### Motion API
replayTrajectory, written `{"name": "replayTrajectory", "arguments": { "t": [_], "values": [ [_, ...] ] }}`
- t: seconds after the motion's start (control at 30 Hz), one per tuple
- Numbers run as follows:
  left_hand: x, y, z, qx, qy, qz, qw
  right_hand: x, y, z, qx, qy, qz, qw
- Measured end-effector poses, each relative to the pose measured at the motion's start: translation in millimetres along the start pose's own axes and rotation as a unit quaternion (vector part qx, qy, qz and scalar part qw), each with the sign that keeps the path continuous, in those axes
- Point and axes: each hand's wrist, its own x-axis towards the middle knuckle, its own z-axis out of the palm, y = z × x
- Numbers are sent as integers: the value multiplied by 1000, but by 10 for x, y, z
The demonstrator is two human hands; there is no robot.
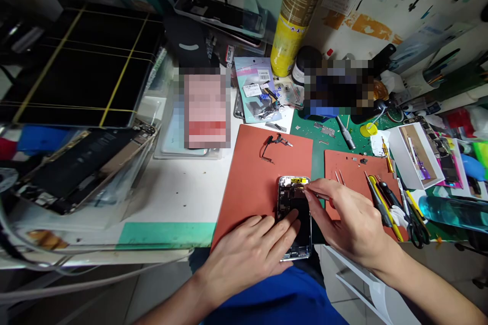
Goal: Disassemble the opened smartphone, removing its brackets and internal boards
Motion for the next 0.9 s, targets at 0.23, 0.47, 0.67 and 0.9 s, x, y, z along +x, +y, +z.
{"name": "replayTrajectory", "arguments": {
  "t": [0.23,0.47,0.67,0.9],
  "values": [
    [-11,-41,-102,-92,51,-18,994,1,0,3,-31,15,1,999],
    [442,-367,-322,-263,141,-388,872,-26,14,26,-22,16,-9,1000],
    [710,-529,-219,-336,165,-408,833,-62,32,23,-31,13,-7,999],
    [291,-299,-680,-314,274,-383,824,-110,89,42,-72,39,-27,996]
  ]
}}
